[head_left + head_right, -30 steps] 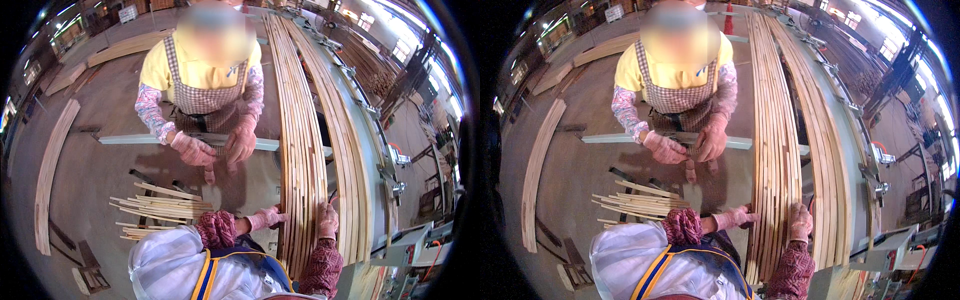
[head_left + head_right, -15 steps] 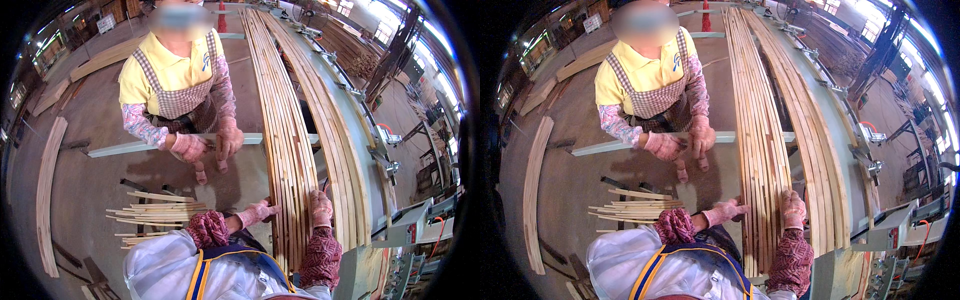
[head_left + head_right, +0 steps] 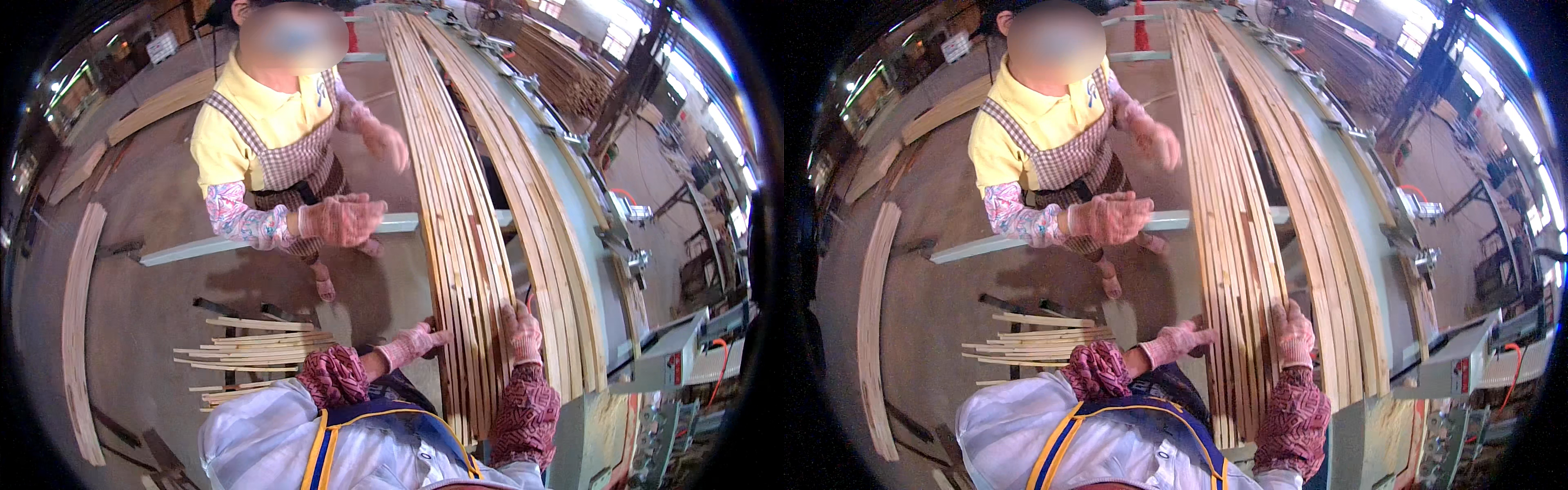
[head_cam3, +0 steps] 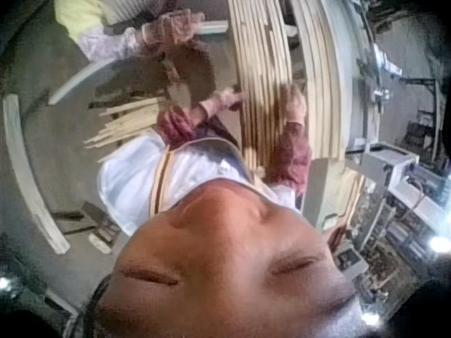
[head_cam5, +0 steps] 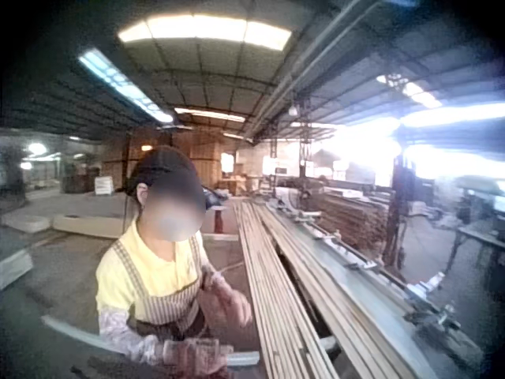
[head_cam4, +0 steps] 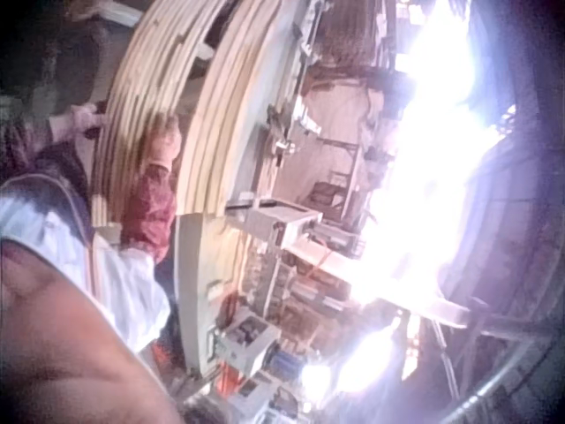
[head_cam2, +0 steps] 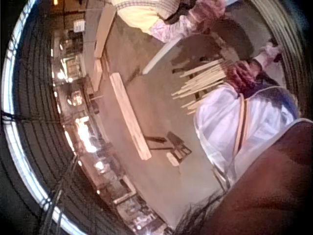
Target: The person picks up thin wooden planks from a stack and feeds them into a machine to cut them into smaller pieces. They then collect the cut pieces and place them onto a nearby table. The person repeats this process, handling the wood by hand and using the machine to process the planks.
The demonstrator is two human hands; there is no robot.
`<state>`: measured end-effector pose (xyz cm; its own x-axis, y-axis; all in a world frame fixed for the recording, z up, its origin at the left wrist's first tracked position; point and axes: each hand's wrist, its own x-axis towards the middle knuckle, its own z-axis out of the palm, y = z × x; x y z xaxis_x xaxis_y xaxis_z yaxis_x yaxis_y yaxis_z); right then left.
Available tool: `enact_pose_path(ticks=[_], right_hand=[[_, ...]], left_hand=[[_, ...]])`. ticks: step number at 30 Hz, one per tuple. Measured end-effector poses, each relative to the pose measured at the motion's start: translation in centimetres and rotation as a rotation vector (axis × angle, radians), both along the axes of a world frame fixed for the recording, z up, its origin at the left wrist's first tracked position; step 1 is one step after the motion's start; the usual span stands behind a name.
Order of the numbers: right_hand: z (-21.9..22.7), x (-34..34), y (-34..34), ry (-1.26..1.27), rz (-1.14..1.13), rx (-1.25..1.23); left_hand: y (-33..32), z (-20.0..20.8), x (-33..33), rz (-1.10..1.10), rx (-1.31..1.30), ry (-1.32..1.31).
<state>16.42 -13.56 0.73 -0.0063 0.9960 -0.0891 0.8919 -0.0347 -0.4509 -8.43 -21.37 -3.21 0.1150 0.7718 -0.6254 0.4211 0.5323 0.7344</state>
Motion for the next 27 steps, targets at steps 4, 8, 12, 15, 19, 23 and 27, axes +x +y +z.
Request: enact_pose_path(ticks=[4, 8, 12, 15, 19, 23, 27], right_hand=[[-0.7, 0.3, 0.1, 0.033, -0.066, -0.061], [-0.3, 0.7, 0.1, -0.056, 0.0, -0.08], [0.5, 4.2, -2.1, -0.092, -0.017, -0.082], [0.0, 6.6, -3.8, 0.122, 0.037, 0.146], [2.0, 7.0, -6.0, 0.453, -0.111, 0.039], [1.6, 7.4, -7.9, 0.306, -0.113, -0.051], [1.0, 5.7, -9.0, 0.14, -0.115, -0.06]], left_hand=[[0.4, -4.5, 0.1, 0.014, 0.152, -0.204], [-0.5, -0.4, -0.9, 0.09, 0.048, -0.363], [1.5, -1.1, -1.5, -0.126, 0.073, -0.136], [3.1, 0.0, -3.3, -0.124, 0.239, -0.029], [4.8, 1.4, -4.7, 0.111, 0.411, -0.009], [4.6, -1.1, -2.9, 0.16, 0.649, 0.059], [4.2, -0.5, -3.2, 0.118, 0.446, 0.08]])
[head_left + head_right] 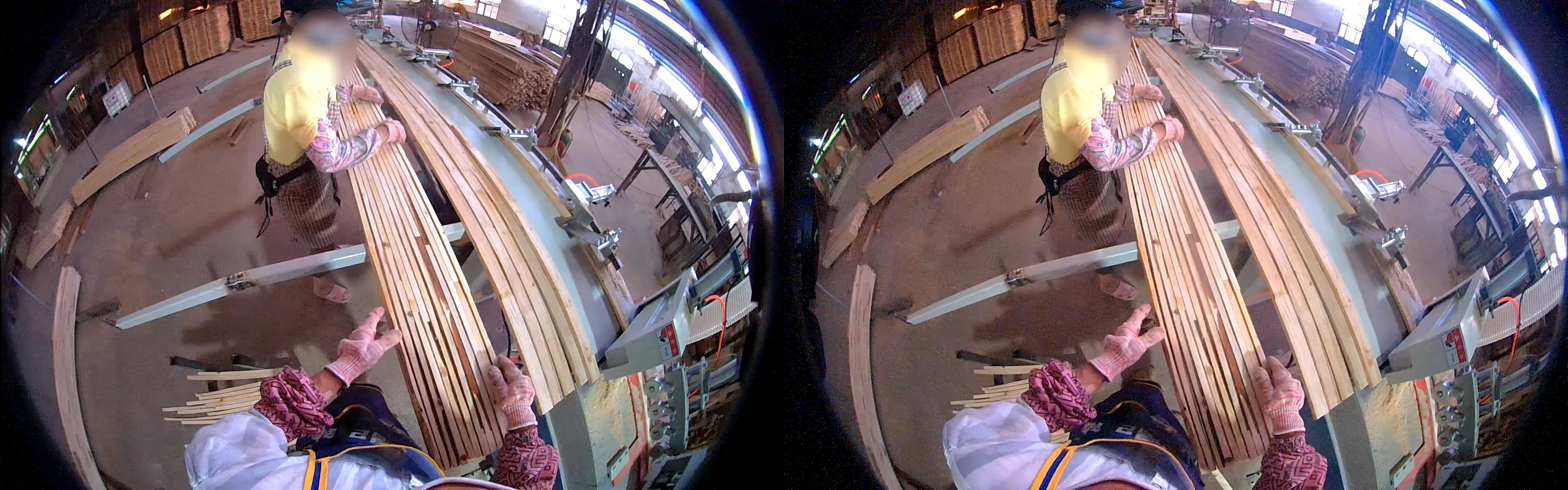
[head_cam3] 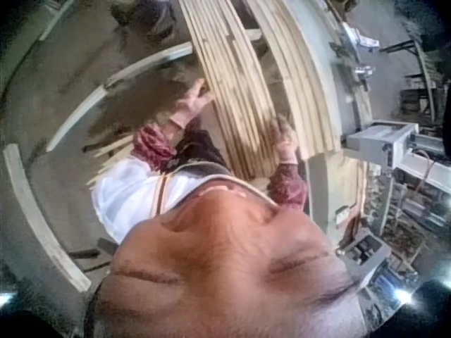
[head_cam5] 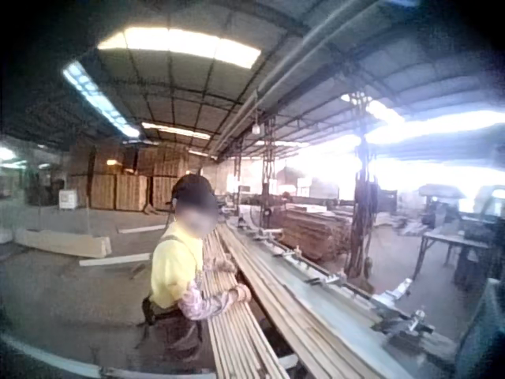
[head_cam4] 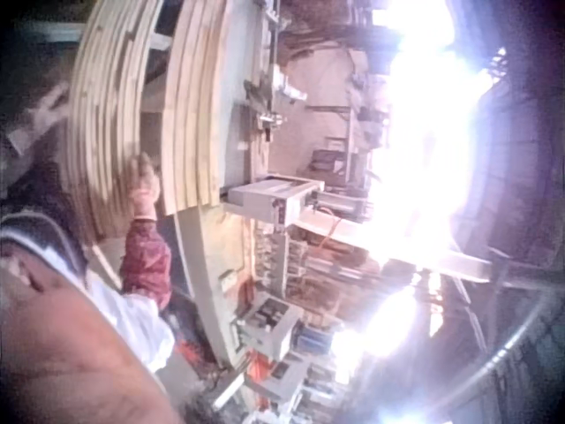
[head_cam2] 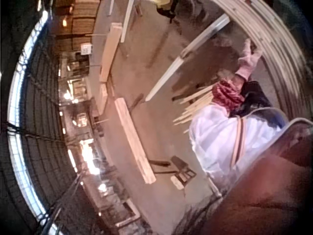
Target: The person picks up thin wooden planks from a stack and feeds them into a machine to cut them into smaller pieces. They then collect the cut pieces and place them onto a nearby table. The person repeats this process, handling the wood by hand and using the machine to process the planks.
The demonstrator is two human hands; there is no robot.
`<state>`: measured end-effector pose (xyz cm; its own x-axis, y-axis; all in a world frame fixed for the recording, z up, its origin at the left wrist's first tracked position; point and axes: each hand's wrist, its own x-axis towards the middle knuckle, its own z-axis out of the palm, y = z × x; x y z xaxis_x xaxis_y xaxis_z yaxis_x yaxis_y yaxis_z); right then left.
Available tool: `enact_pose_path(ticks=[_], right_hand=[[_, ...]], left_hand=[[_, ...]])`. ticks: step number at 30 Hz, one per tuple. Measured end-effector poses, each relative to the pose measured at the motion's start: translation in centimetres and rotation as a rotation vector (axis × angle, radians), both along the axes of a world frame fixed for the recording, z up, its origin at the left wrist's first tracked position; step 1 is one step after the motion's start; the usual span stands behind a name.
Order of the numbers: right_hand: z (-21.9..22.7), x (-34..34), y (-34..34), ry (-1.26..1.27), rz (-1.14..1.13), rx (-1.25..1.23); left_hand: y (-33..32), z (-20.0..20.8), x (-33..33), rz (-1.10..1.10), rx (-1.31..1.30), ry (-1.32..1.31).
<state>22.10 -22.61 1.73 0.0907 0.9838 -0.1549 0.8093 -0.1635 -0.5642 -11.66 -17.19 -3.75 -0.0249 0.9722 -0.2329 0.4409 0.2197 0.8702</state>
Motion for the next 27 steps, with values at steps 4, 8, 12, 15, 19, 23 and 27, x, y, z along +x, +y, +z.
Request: enact_pose_path(ticks=[4, 8, 12, 15, 19, 23, 27], right_hand=[[-3.0, 1.1, -0.4, 0.039, -0.028, 0.162], [-2.6, 2.0, -0.9, 0.182, -0.069, 0.216], [-1.4, 1.8, -1.2, 0.446, -0.02, 0.391], [-1.8, 3.2, -2.3, 0.457, -0.152, 0.275], [-0.6, 3.2, -3.0, 0.491, -0.182, 0.309], [0.4, 2.1, -2.7, 0.529, -0.265, 0.357], [-2.7, 4.6, -4.6, 0.637, -0.348, 0.399]], left_hand=[[-0.3, 0.8, -1.0, -0.028, 0.025, -0.015], [-0.1, 0.3, -0.9, -0.045, -0.04, -0.069], [0.2, -1.6, -0.7, -0.136, -0.052, -0.124], [0.1, -2.8, -0.3, -0.12, -0.037, -0.084], [-1.6, -1.1, 0.3, -0.103, -0.037, 0.113], [-1.3, 4.5, 0.5, -0.047, 0.02, 0.065], [-2.0, 4.6, 0.2, -0.033, -0.257, 0.236]])
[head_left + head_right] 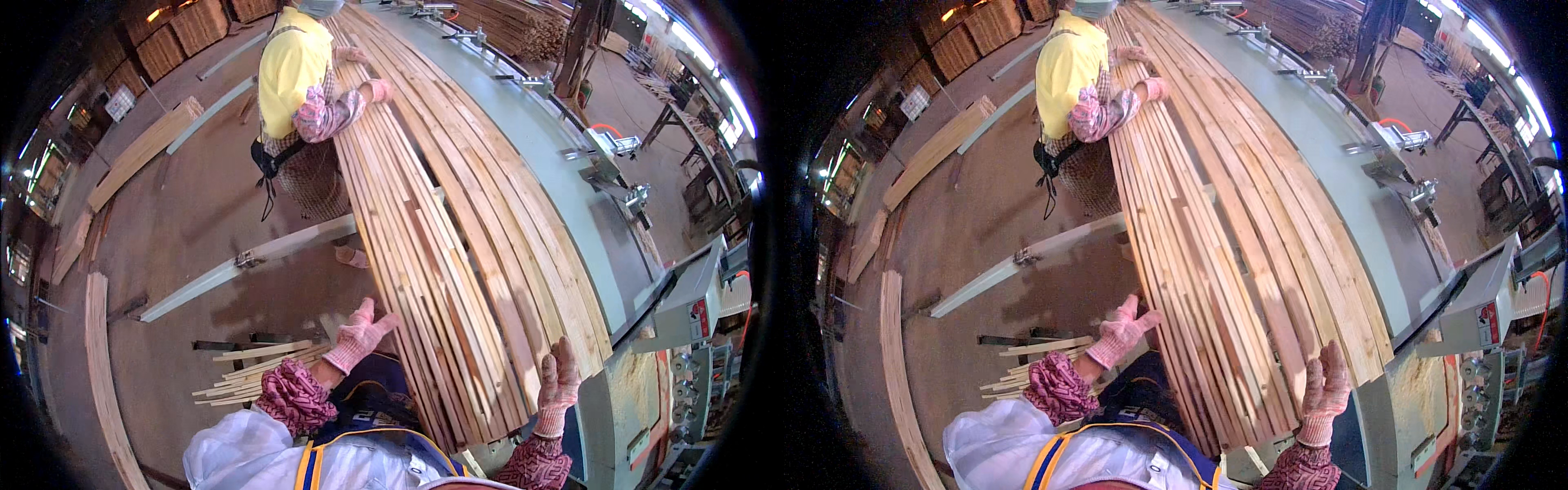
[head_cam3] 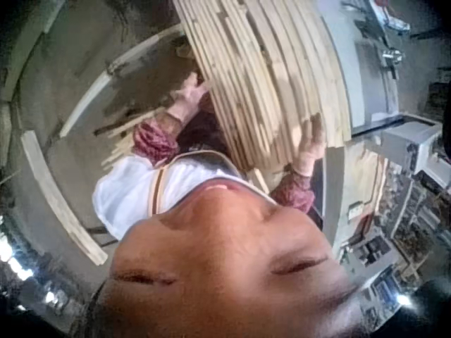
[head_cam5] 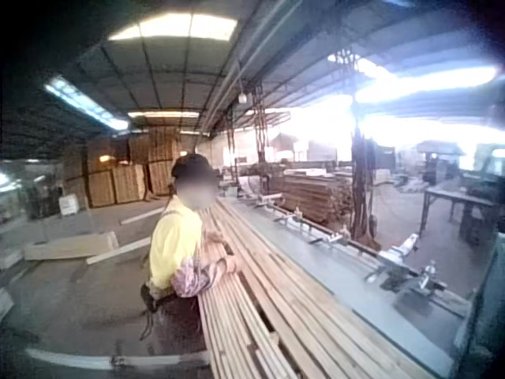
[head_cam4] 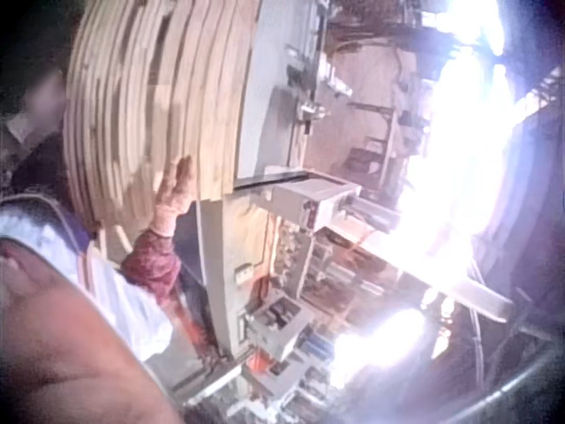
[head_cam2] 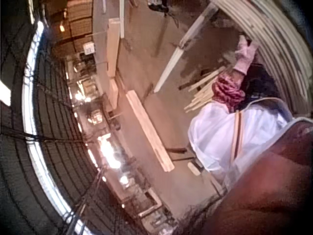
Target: The person picks up thin wooden planks from a stack and feeds them into a machine to cut them into smaller pieces. They then collect the cut pieces and place them onto a nearby table. The person repeats this process, handling the wood by hand and using the machine to process the planks.
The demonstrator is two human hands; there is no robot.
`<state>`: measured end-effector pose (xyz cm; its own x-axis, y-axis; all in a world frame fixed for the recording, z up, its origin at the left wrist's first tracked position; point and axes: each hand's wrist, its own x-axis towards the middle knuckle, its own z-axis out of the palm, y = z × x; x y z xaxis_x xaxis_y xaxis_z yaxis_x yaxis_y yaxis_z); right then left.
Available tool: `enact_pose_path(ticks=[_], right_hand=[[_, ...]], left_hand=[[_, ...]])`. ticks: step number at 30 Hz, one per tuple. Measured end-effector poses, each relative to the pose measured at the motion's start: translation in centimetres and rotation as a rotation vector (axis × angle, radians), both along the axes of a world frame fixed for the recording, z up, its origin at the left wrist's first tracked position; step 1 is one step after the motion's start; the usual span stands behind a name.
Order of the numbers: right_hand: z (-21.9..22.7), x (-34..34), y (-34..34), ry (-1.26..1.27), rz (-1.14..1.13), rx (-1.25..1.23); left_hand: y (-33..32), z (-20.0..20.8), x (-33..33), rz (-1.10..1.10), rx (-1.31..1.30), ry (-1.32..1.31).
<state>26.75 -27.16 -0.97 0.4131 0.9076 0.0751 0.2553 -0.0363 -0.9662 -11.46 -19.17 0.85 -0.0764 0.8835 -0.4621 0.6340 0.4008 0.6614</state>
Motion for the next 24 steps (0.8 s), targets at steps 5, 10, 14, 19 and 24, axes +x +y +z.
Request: enact_pose_path(ticks=[5, 10, 14, 19, 24], right_hand=[[1.6, -1.1, 1.8, -0.11, 0.067, 0.086], [1.7, -0.8, -0.6, -0.206, 0.015, 0.065], [3.6, 0.1, -1.5, -0.312, -0.092, -0.126], [7.6, -1.0, 0.3, -0.147, -0.054, 0.229], [6.5, -0.9, -9.3, -0.077, -0.411, -0.06]], left_hand=[[-0.4, -6.1, -2.1, 0.057, 0.225, 0.123], [-1.0, -4.0, -1.4, 0.031, 0.359, 0.079], [0.6, -3.2, -0.6, -0.121, 0.621, 0.125], [2.8, -0.1, 1.2, -0.105, 0.844, 0.236], [-1.7, -0.8, 3.0, -0.537, 0.965, 0.381]])
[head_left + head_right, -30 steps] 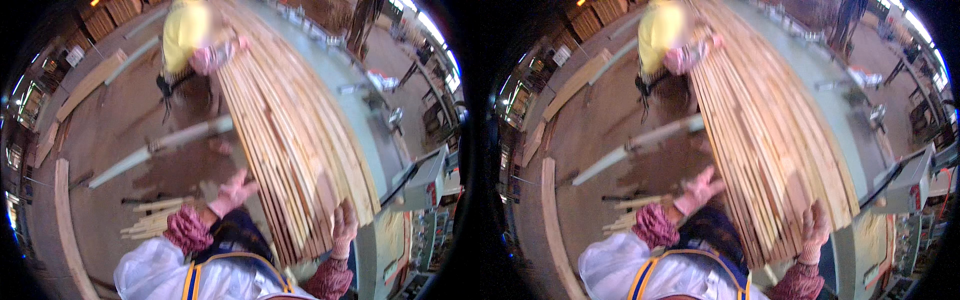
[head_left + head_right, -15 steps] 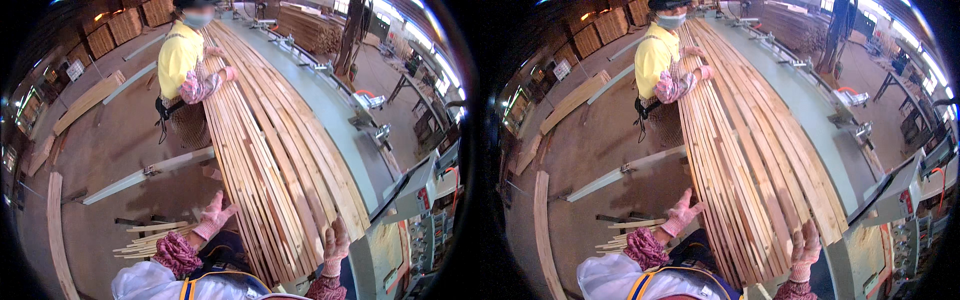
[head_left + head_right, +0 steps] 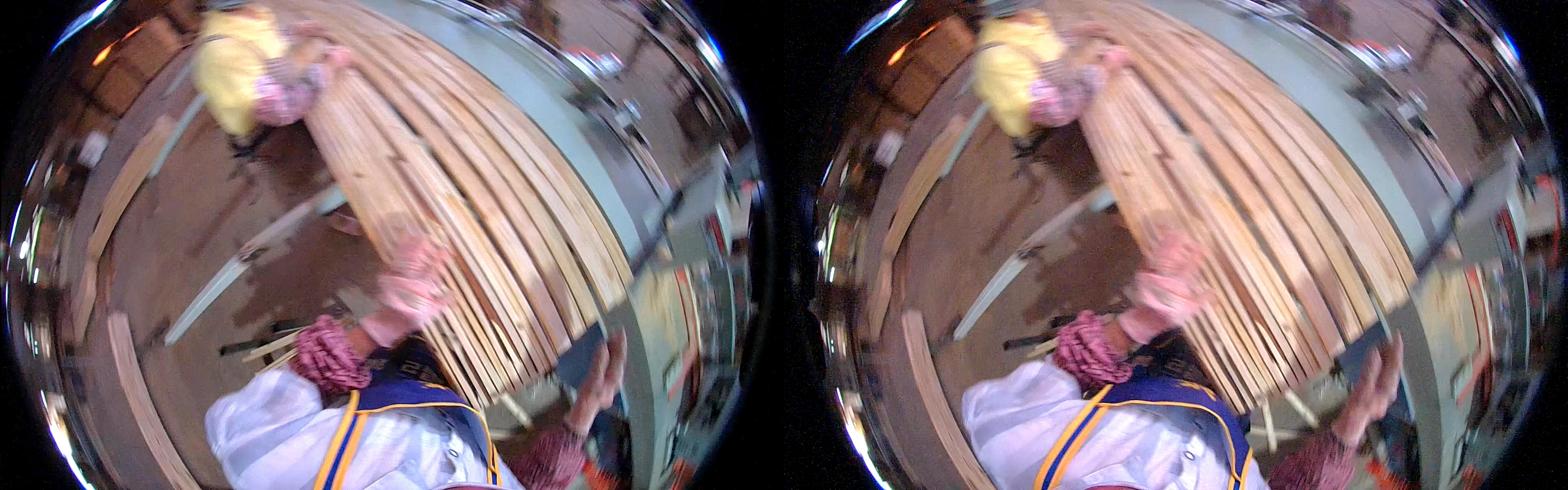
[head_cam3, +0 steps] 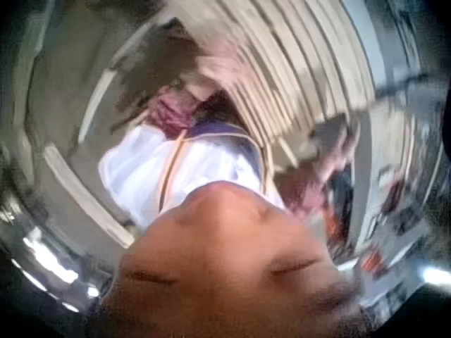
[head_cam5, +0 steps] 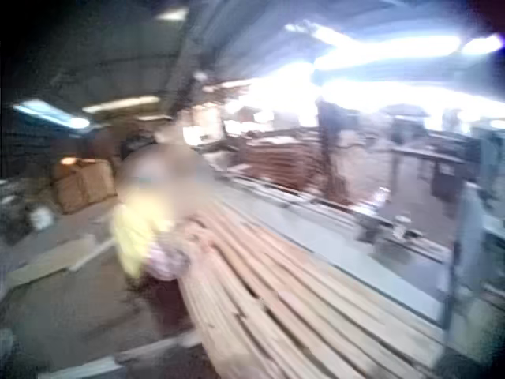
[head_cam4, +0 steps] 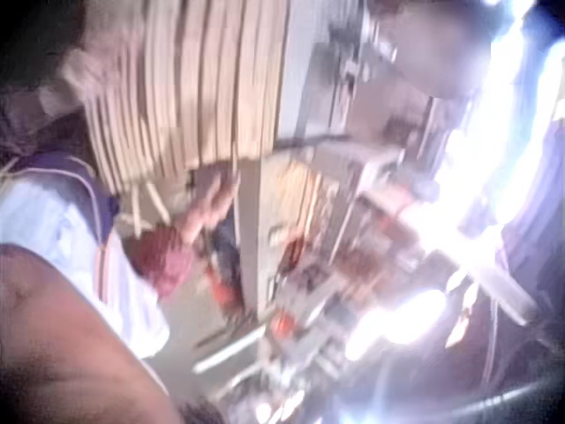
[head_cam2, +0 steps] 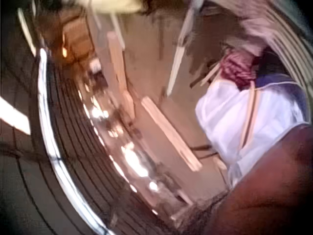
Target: The person picks up thin wooden planks from a stack and feeds them into a machine to cut them into smaller pieces. They then collect the cut pieces and place them onto a nearby table. The person repeats this process, handling the wood by hand and using the machine to process the planks.
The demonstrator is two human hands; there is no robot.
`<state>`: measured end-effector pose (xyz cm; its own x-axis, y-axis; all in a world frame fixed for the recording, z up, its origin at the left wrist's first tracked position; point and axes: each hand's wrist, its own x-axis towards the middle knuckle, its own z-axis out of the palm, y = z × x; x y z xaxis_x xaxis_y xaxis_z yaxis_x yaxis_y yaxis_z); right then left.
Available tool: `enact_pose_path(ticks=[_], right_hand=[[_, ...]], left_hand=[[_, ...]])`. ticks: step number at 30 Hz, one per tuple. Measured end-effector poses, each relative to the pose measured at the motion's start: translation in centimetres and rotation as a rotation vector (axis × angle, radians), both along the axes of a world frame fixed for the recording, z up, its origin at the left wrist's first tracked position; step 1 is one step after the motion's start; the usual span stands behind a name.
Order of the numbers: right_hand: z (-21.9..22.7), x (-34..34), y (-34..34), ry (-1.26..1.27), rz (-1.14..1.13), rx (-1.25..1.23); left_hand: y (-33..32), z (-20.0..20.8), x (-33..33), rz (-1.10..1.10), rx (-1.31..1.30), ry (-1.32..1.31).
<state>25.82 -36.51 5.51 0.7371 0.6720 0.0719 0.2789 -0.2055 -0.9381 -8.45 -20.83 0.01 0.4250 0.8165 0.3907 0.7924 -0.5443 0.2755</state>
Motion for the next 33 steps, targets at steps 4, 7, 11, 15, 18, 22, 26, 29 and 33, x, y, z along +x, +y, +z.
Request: enact_pose_path(ticks=[4, 7, 11, 15, 18, 22, 26, 29, 33], right_hand=[[-5.8, 1.6, -2.6, 0.043, -0.178, -0.001], [-7.6, 0.7, -6.0, 0.147, -0.195, -0.044], [-9.8, 0.7, -8.1, 0.208, -0.151, 0.094], [-8.5, 2.6, -6.9, 0.174, -0.06, 0.043], [-9.4, 3.5, -6.6, 0.184, 0.017, 0.166], [-10.1, 1.6, -6.9, 0.105, 0.127, 0.198], [-10.2, 3.1, -9.6, 0.324, 0.223, 0.212], [-9.1, 2.5, -9.7, 0.357, 0.219, 0.19], [-10.2, 2.9, -8.8, 0.359, 0.361, 0.233]], left_hand=[[4.7, 1.6, 4.1, -0.233, -0.009, -0.073], [2.2, 2.4, 5.3, -0.314, -0.009, -0.135], [-2.0, 1.5, 6.7, -0.377, -0.056, -0.08], [-4.4, 0.9, 8.4, -0.338, -0.046, -0.089], [-6.4, 0.0, 8.9, -0.267, -0.13, -0.064], [-9.2, -0.5, 7.6, -0.234, -0.109, -0.094], [-14.3, 1.1, 8.7, -0.097, -0.13, -0.025], [-15.6, 0.8, 8.0, -0.048, -0.13, -0.036], [-15.3, 0.7, 6.5, 0.031, -0.117, -0.03]])
